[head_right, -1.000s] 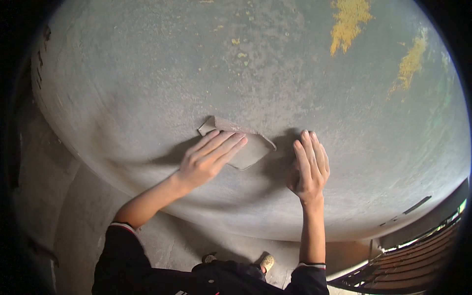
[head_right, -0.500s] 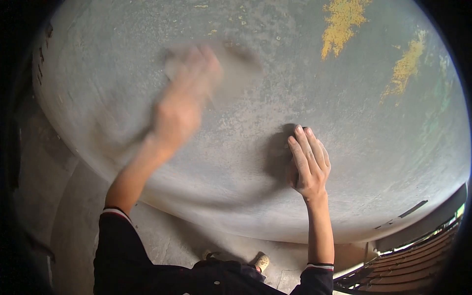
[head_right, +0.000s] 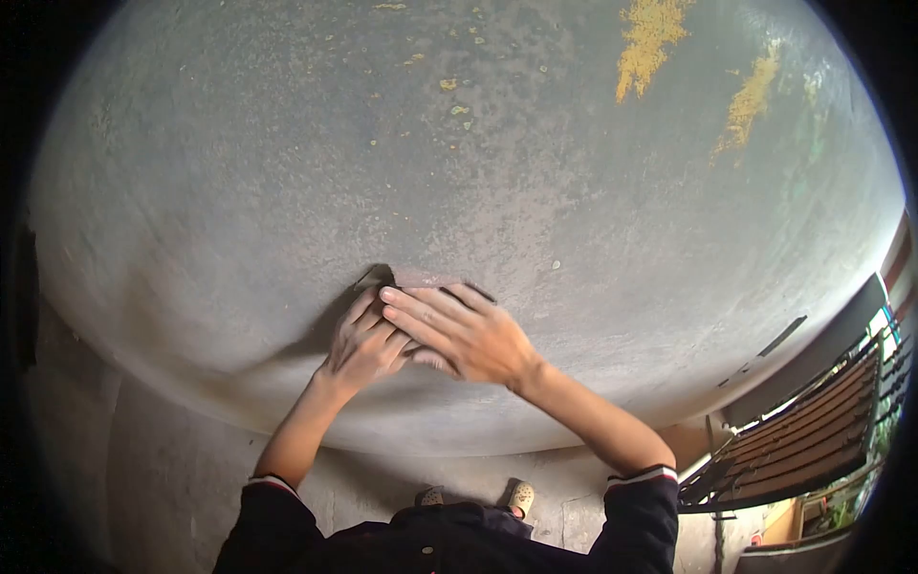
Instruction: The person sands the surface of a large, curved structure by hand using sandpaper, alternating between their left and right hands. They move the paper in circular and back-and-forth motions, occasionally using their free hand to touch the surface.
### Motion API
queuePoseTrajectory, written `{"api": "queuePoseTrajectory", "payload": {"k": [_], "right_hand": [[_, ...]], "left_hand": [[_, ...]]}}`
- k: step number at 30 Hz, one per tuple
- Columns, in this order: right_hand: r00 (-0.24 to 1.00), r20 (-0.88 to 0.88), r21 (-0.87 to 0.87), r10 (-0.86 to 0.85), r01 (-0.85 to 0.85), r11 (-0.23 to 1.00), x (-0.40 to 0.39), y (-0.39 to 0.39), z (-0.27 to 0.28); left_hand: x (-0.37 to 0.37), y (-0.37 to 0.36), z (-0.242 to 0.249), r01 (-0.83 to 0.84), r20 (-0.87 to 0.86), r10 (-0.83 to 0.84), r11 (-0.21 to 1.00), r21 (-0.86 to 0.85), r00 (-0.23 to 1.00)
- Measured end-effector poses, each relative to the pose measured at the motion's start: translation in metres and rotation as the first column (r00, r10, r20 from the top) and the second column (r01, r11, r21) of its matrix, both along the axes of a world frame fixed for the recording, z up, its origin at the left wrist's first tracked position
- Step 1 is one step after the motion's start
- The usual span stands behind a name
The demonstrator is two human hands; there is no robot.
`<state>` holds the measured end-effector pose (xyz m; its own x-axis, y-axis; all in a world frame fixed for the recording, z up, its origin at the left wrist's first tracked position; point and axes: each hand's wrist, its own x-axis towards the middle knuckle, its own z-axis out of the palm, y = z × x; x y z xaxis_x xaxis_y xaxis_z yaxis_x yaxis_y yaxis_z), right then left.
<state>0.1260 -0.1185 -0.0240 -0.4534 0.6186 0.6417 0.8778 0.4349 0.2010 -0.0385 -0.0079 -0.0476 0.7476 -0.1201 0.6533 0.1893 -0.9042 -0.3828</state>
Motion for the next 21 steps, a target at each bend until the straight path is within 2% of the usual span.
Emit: {"api": "queuePoseTrajectory", "payload": {"k": [2,3,5,6,7,8,9,11,12,13,14,15,17,18,19,21], "right_hand": [[0.993,0.062,-0.034,-0.097,0.099,0.994,0.005,0.012,0.009],[0.979,0.107,0.084,-0.176,0.168,0.982,0.008,0.016,0.015],[0.904,0.213,0.347,-0.372,0.286,0.893,0.018,0.020,0.048],[0.958,0.106,0.414,-0.267,0.202,0.888,0.025,0.020,0.083],[0.905,-0.026,0.534,-0.426,0.372,0.759,0.028,0.018,0.107],[0.958,-0.076,0.730,-0.277,0.243,0.639,0.045,0.033,0.137],[0.956,-0.108,0.808,-0.273,0.245,0.535,0.044,0.031,0.159],[0.950,-0.043,0.682,-0.309,0.254,0.686,0.034,0.037,0.138],[0.916,0.078,0.461,-0.393,0.316,0.829,0.009,0.024,0.114],[0.979,0.144,0.211,-0.144,0.112,0.971,-0.002,0.025,0.081],[0.989,0.140,-0.183,0.048,-0.022,0.983,0.011,0.030,0.030],[0.987,0.156,-0.184,0.034,-0.004,0.983,0.011,0.027,0.045],[0.958,0.286,0.000,-0.008,0.008,1.000,0.012,0.020,0.094],[0.963,0.217,0.232,-0.158,0.107,0.967,0.015,0.018,0.127],[0.892,0.195,0.342,-0.408,0.328,0.881,0.020,0.013,0.158],[0.865,0.145,0.640,-0.480,0.288,0.713,0.033,0.024,0.161]], "left_hand": [[-0.010,0.006,-0.015,-0.088,0.109,0.086,0.996,0.018,0.990],[-0.014,0.010,-0.022,-0.085,0.116,0.082,0.996,0.020,0.990],[-0.020,0.019,-0.030,-0.068,0.450,0.087,0.996,-0.059,0.889],[-0.021,0.025,-0.027,-0.120,0.508,0.161,0.986,-0.112,0.846],[-0.024,0.032,-0.028,-0.117,0.516,0.162,0.986,-0.118,0.841],[-0.028,0.039,-0.030,-0.210,0.482,0.197,0.977,-0.029,0.854],[-0.028,0.045,-0.031,-0.295,0.452,0.235,0.953,0.066,0.860],[-0.022,0.048,-0.032,-0.313,0.511,0.222,0.945,0.098,0.830],[-0.022,0.049,-0.033,-0.322,0.529,0.231,0.943,0.085,0.817],[-0.024,0.049,-0.034,-0.327,0.544,0.237,0.942,0.074,0.805],[-0.028,0.048,-0.035,-0.347,0.555,0.278,0.937,0.021,0.784],[-0.031,0.047,-0.035,-0.306,0.567,0.272,0.951,-0.036,0.778],[-0.032,0.049,-0.036,-0.271,0.586,0.241,0.962,-0.037,0.774],[-0.033,0.049,-0.035,-0.265,0.590,0.232,0.964,-0.031,0.773],[-0.032,0.049,-0.035,-0.276,0.595,0.234,0.961,-0.021,0.769],[-0.030,0.049,-0.035,-0.272,0.595,0.228,0.962,-0.016,0.771]]}}
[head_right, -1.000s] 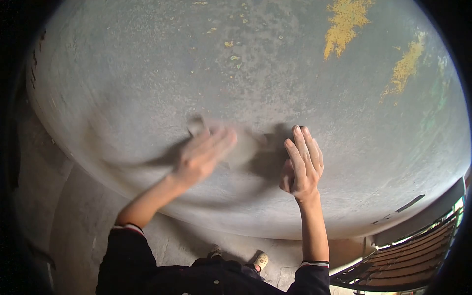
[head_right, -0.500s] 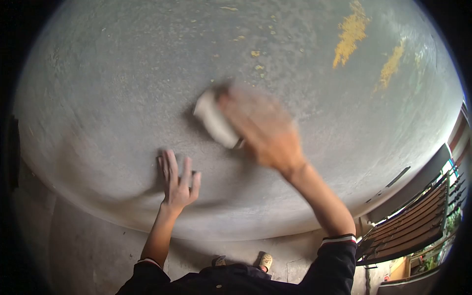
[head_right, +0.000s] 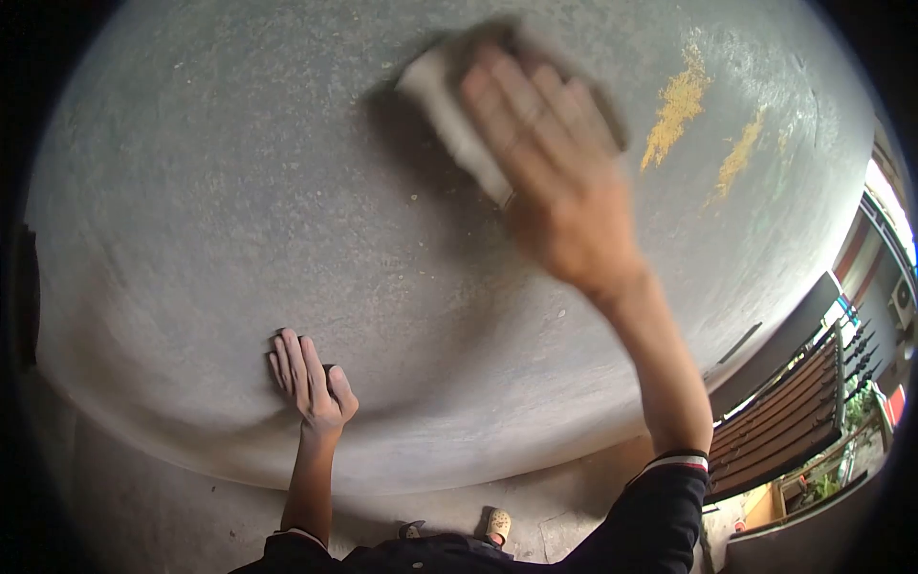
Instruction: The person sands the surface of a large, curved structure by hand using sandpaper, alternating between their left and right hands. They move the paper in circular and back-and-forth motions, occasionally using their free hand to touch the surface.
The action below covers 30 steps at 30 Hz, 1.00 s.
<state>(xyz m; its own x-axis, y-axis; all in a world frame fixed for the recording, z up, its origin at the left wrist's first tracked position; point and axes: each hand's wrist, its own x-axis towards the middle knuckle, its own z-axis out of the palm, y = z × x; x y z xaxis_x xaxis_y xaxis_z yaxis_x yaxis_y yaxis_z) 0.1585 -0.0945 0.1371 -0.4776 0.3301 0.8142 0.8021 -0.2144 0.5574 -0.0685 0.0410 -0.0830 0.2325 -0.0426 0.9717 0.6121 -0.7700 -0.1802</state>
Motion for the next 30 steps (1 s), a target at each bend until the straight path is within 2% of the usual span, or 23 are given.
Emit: {"api": "queuePoseTrajectory", "payload": {"k": [1,2,4,6,7,8,9,10,12,13,14,16,17,18,19,20,22,23,24,26,27,28,30], "right_hand": [[0.998,0.007,-0.242,0.058,-0.054,0.969,-0.010,-0.005,-0.025],[0.993,0.001,-0.463,0.118,-0.105,0.880,-0.023,-0.011,-0.060],[0.980,-0.073,-0.775,0.186,-0.173,0.608,-0.009,-0.022,-0.127],[0.980,0.106,-0.663,0.170,-0.058,0.747,0.002,-0.023,-0.107],[0.978,0.009,-0.575,0.210,-0.167,0.801,-0.004,-0.015,-0.067],[0.999,0.011,-0.414,0.042,-0.034,0.910,-0.004,-0.024,-0.035],[0.998,0.028,-0.149,0.061,-0.056,0.987,0.018,-0.002,-0.030],[0.996,0.055,0.124,0.071,-0.078,0.989,0.035,0.012,-0.032],[0.986,-0.155,-0.335,0.064,-0.113,0.936,-0.011,-0.013,-0.074],[0.982,-0.154,-0.597,0.108,-0.180,0.782,-0.022,-0.012,-0.100],[0.975,-0.206,-0.753,0.079,-0.209,0.624,-0.037,-0.012,-0.121],[0.987,0.047,-0.663,0.153,-0.084,0.744,-0.016,-0.015,-0.111],[0.975,-0.129,-0.623,0.183,-0.223,0.749,-0.017,-0.009,-0.078],[0.998,0.043,-0.394,0.037,-0.017,0.919,-0.014,-0.011,-0.050],[0.992,-0.106,-0.221,0.073,-0.095,0.971,-0.014,-0.010,-0.034],[0.992,-0.105,-0.219,0.065,-0.087,0.972,-0.017,-0.007,-0.043],[0.967,-0.253,-0.233,0.029,-0.090,0.968,-0.033,0.004,-0.083],[0.969,-0.241,-0.514,0.047,-0.168,0.841,-0.054,0.003,-0.106],[0.968,-0.192,-0.691,0.163,-0.251,0.678,-0.048,0.010,-0.140],[0.924,-0.331,-0.697,0.194,-0.378,0.610,-0.034,0.011,-0.101],[0.990,0.016,-0.552,0.139,-0.107,0.827,-0.033,0.009,-0.059],[1.000,-0.015,-0.342,-0.003,-0.003,0.940,-0.021,0.011,-0.033],[0.993,-0.116,0.021,0.013,-0.011,1.000,-0.023,0.017,-0.021]], "left_hand": [[0.000,0.000,-0.001,0.003,0.011,-0.004,1.000,0.018,1.000],[0.001,0.002,0.001,0.005,0.026,-0.006,0.999,0.044,1.000],[-0.003,0.003,0.002,0.014,-0.006,-0.013,0.999,0.031,1.000],[-0.004,0.001,0.000,0.011,-0.029,-0.010,1.000,0.024,1.000],[-0.005,0.001,0.000,0.026,-0.018,-0.026,0.999,0.027,1.000],[-0.004,0.002,0.000,0.043,-0.003,-0.043,0.999,0.031,0.999],[-0.003,0.003,-0.001,0.051,-0.004,-0.051,0.998,0.026,0.999],[-0.002,0.004,-0.002,0.041,0.009,-0.041,0.999,0.036,0.999],[-0.002,0.003,-0.003,0.039,0.022,-0.040,0.998,0.041,0.999],[-0.002,0.004,-0.001,0.050,0.021,-0.051,0.998,0.040,0.998],[-0.003,0.003,-0.003,0.059,0.016,-0.059,0.998,0.032,0.998],[-0.004,0.002,-0.005,0.071,0.032,-0.072,0.997,0.021,0.997],[-0.004,0.004,-0.005,0.083,0.051,-0.084,0.996,0.020,0.995],[-0.005,0.006,-0.006,0.086,0.047,-0.087,0.996,0.024,0.995],[-0.004,0.008,-0.007,0.089,0.049,-0.091,0.996,0.031,0.995],[-0.004,0.008,-0.008,0.096,0.052,-0.098,0.995,0.035,0.994],[-0.005,0.006,-0.007,0.126,0.065,-0.127,0.992,0.016,0.990],[-0.009,0.004,-0.007,0.126,0.037,-0.125,0.992,-0.008,0.991],[-0.008,0.004,-0.007,0.118,0.020,-0.118,0.993,-0.029,0.993],[-0.005,0.009,-0.007,0.132,0.028,-0.133,0.991,0.022,0.991],[-0.006,0.011,-0.009,0.145,0.024,-0.147,0.988,0.053,0.989],[-0.004,0.013,-0.007,0.147,0.030,-0.148,0.988,0.055,0.988],[-0.007,0.011,-0.005,0.115,-0.034,-0.112,0.987,0.114,0.993]]}}
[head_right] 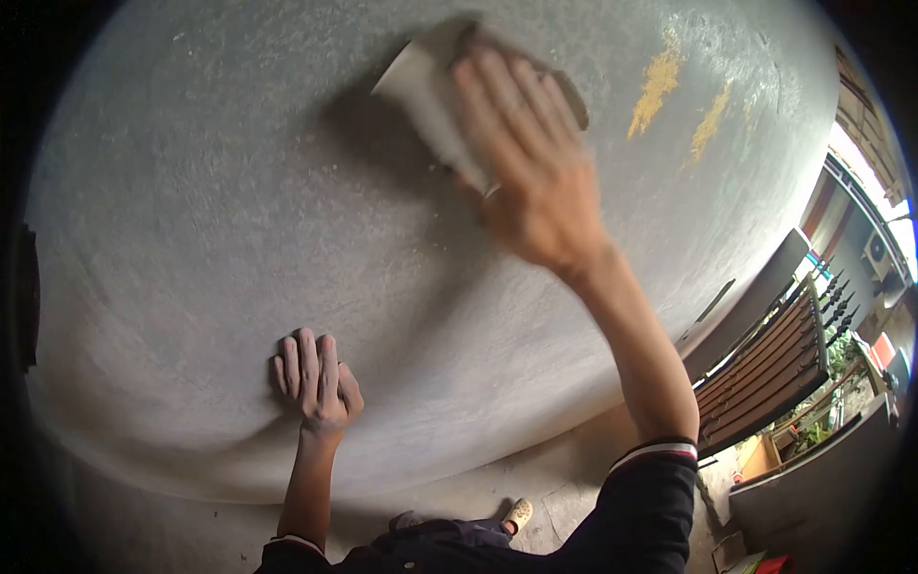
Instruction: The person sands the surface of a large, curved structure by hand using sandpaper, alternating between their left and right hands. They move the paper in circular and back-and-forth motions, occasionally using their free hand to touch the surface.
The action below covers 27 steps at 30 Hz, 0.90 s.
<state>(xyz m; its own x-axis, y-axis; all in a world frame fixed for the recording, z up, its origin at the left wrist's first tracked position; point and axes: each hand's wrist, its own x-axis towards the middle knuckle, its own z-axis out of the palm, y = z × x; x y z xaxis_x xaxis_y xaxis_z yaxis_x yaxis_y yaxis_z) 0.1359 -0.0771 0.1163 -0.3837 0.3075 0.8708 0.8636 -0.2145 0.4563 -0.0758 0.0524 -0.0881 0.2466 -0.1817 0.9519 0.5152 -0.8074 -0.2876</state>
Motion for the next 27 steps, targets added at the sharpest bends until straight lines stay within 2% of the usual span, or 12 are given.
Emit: {"api": "queuePoseTrajectory", "payload": {"k": [3,6,7,8,10,12,13,16,20,22,24,27], "right_hand": [[0.973,0.062,-0.698,0.223,-0.118,0.706,-0.015,-0.015,-0.092],[0.987,0.024,-0.749,0.157,-0.086,0.656,0.005,-0.021,-0.058],[0.979,0.145,-0.475,0.140,-0.055,0.878,0.016,-0.020,-0.030],[0.987,0.147,-0.282,-0.066,0.105,0.953,0.017,-0.022,-0.002],[0.999,-0.026,-0.082,0.033,-0.035,0.996,0.031,-0.007,-0.007],[0.986,0.137,-0.510,0.092,-0.010,0.860,0.011,-0.016,-0.065],[0.977,-0.052,-0.773,0.209,-0.172,0.611,0.005,-0.022,-0.097],[0.956,0.261,-0.578,0.133,0.044,0.815,0.024,-0.028,-0.042],[0.999,0.010,-0.140,0.053,-0.051,0.989,0.032,-0.011,-0.016],[0.988,0.030,-0.647,0.150,-0.095,0.756,0.007,-0.025,-0.075],[0.914,0.354,-0.643,0.199,0.083,0.762,0.024,-0.029,-0.089],[0.974,0.208,-0.290,0.092,-0.028,0.957,0.035,-0.030,-0.018]], "left_hand": [[-0.003,-0.002,0.001,0.022,-0.021,-0.023,0.999,-0.036,1.000],[-0.012,0.003,-0.005,0.015,-0.010,-0.015,0.998,-0.068,1.000],[-0.012,0.006,-0.008,0.021,0.000,-0.022,0.998,-0.056,1.000],[-0.010,0.007,-0.008,0.015,-0.001,-0.015,0.998,-0.054,1.000],[-0.003,0.007,-0.010,0.019,0.024,-0.017,0.998,-0.057,1.000],[-0.004,0.010,-0.007,0.025,0.017,-0.024,0.999,-0.043,1.000],[-0.004,0.008,-0.008,0.033,0.016,-0.032,0.998,-0.046,0.999],[-0.003,0.006,-0.010,0.030,0.011,-0.029,0.998,-0.046,1.000],[0.001,0.005,-0.008,0.036,0.050,-0.035,0.999,-0.035,0.998],[-0.001,0.009,-0.006,0.044,0.035,-0.044,0.999,-0.021,0.998],[-0.003,0.005,-0.010,0.056,0.023,-0.055,0.998,-0.030,0.998],[-0.003,0.007,-0.009,0.050,0.050,-0.049,0.999,-0.014,0.998]]}}
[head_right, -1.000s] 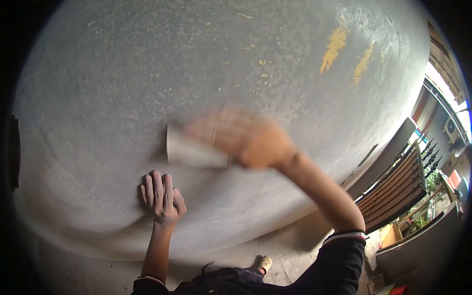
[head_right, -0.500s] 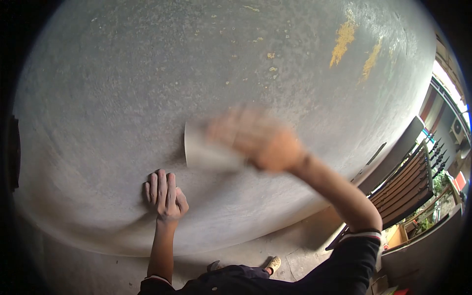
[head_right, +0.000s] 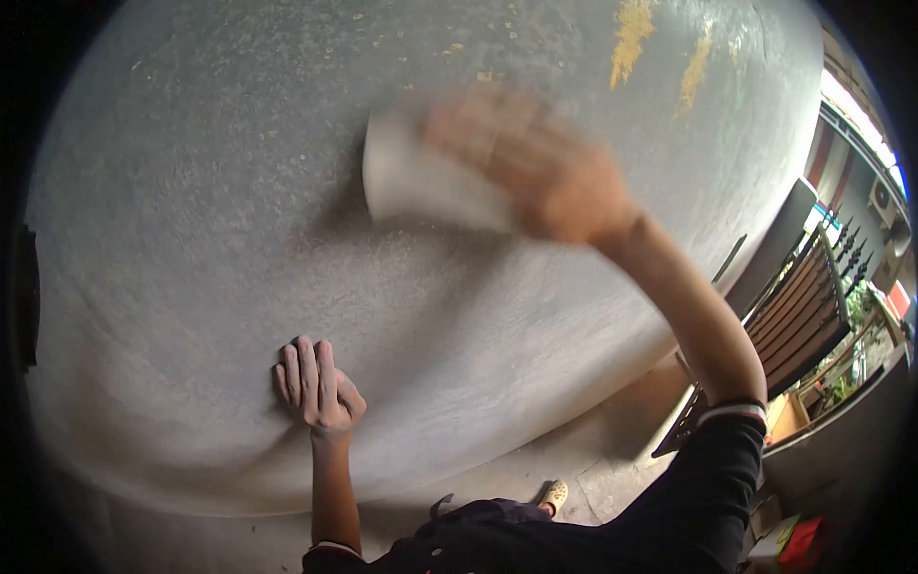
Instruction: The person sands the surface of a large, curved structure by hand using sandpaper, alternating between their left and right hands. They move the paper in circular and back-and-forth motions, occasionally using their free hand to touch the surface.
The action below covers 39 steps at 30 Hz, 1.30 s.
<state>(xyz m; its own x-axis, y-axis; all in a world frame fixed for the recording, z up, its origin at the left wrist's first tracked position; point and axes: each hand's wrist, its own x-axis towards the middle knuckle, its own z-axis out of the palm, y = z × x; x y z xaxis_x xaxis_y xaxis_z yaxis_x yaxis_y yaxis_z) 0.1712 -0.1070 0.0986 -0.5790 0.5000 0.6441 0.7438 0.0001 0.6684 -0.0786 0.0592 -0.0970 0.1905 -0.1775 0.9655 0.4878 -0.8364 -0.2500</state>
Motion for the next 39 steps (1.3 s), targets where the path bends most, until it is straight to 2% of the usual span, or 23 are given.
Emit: {"api": "queuePoseTrajectory", "payload": {"k": [3,5,7,9,11,13,15,16,17,19,21,22,23,24,25,27,29,31,33,34,36,37,39], "right_hand": [[0.971,-0.225,0.284,0.083,-0.016,0.959,0.010,0.020,-0.029],[0.968,-0.240,-0.333,-0.069,-0.016,0.943,-0.032,-0.002,-0.083],[0.989,0.110,-0.404,0.098,-0.046,0.914,0.006,-0.002,-0.118],[0.989,0.063,-0.197,0.134,-0.119,0.973,0.016,-0.002,-0.073],[0.986,-0.154,0.291,-0.063,0.107,0.951,0.024,-0.010,-0.044],[0.911,-0.399,0.450,0.101,0.098,0.888,0.014,-0.001,-0.074],[0.901,-0.434,-0.071,-0.005,-0.029,0.997,-0.003,-0.008,-0.154],[0.946,-0.316,-0.345,0.071,-0.184,0.920,-0.009,-0.009,-0.169],[0.998,-0.058,-0.406,-0.003,-0.021,0.914,-0.002,-0.019,-0.176],[1.000,0.020,-0.102,0.007,-0.005,0.995,0.026,-0.024,-0.144],[0.970,-0.192,0.349,-0.148,0.209,0.914,0.061,-0.030,-0.105],[0.824,-0.567,0.307,0.014,0.195,0.932,0.060,-0.037,-0.102],[0.518,-0.842,0.272,0.151,0.167,0.948,0.060,-0.044,-0.103],[0.847,-0.514,0.454,0.138,0.132,0.881,0.045,-0.024,-0.101],[0.910,-0.408,0.356,0.076,0.081,0.931,0.040,-0.027,-0.130],[0.947,-0.321,-0.159,0.009,-0.064,0.985,0.022,-0.043,-0.155],[0.986,-0.120,0.011,0.118,-0.118,0.993,0.059,-0.040,-0.137],[0.944,-0.329,0.329,-0.021,0.135,0.935,0.085,-0.058,-0.093],[0.743,-0.665,0.371,0.069,0.249,0.894,0.097,-0.066,-0.083],[0.848,-0.500,0.510,0.178,0.122,0.851,0.090,-0.052,-0.089],[0.886,-0.460,0.012,0.061,-0.063,0.998,0.070,-0.057,-0.143],[0.976,-0.209,-0.162,0.061,-0.096,0.982,0.068,-0.059,-0.150],[0.984,0.089,0.032,0.156,-0.160,0.987,0.099,-0.049,-0.120]], "left_hand": [[0.009,0.000,0.001,0.015,-0.030,-0.014,1.000,0.006,0.999],[0.006,-0.001,0.003,0.029,-0.046,-0.029,1.000,-0.004,0.998],[0.002,-0.005,0.001,0.041,-0.072,-0.042,0.999,-0.020,0.997],[0.003,-0.002,0.000,0.018,-0.053,-0.018,1.000,-0.015,0.998],[0.004,0.001,0.001,0.060,-0.037,-0.059,0.998,0.014,0.998],[0.004,-0.003,0.001,0.000,-0.024,-0.001,1.000,-0.030,1.000],[0.001,-0.002,0.000,0.002,-0.027,-0.002,1.000,-0.013,1.000],[0.000,-0.002,0.000,0.004,-0.031,-0.004,1.000,-0.017,1.000],[-0.001,-0.003,-0.001,0.002,-0.040,-0.003,1.000,-0.023,0.999],[-0.004,-0.004,0.000,-0.036,-0.062,0.035,0.999,-0.009,0.997],[0.001,-0.004,0.000,-0.017,-0.033,0.016,1.000,-0.006,0.999],[0.001,-0.008,0.000,-0.056,-0.051,0.055,0.998,-0.021,0.997],[0.003,-0.011,-0.002,-0.056,-0.060,0.054,0.998,-0.023,0.997],[0.002,-0.008,-0.001,-0.036,-0.004,0.036,0.997,-0.065,0.999],[0.005,-0.010,0.000,-0.016,0.049,0.021,0.994,-0.105,0.999],[0.018,-0.021,0.000,0.027,0.057,-0.019,0.990,-0.141,0.998],[0.030,-0.030,0.001,0.032,0.181,0.012,0.971,-0.239,0.983],[0.037,-0.035,0.006,-0.057,0.148,0.091,0.973,-0.223,0.985],[0.041,-0.037,0.009,-0.205,0.096,0.224,0.962,-0.182,0.970],[0.041,-0.038,0.008,-0.231,0.061,0.246,0.955,-0.183,0.967],[0.045,-0.037,0.009,-0.238,0.072,0.255,0.953,-0.189,0.964],[0.044,-0.039,0.009,-0.247,0.074,0.264,0.951,-0.188,0.962],[0.046,-0.044,0.010,-0.288,0.048,0.303,0.937,-0.199,0.952]]}}
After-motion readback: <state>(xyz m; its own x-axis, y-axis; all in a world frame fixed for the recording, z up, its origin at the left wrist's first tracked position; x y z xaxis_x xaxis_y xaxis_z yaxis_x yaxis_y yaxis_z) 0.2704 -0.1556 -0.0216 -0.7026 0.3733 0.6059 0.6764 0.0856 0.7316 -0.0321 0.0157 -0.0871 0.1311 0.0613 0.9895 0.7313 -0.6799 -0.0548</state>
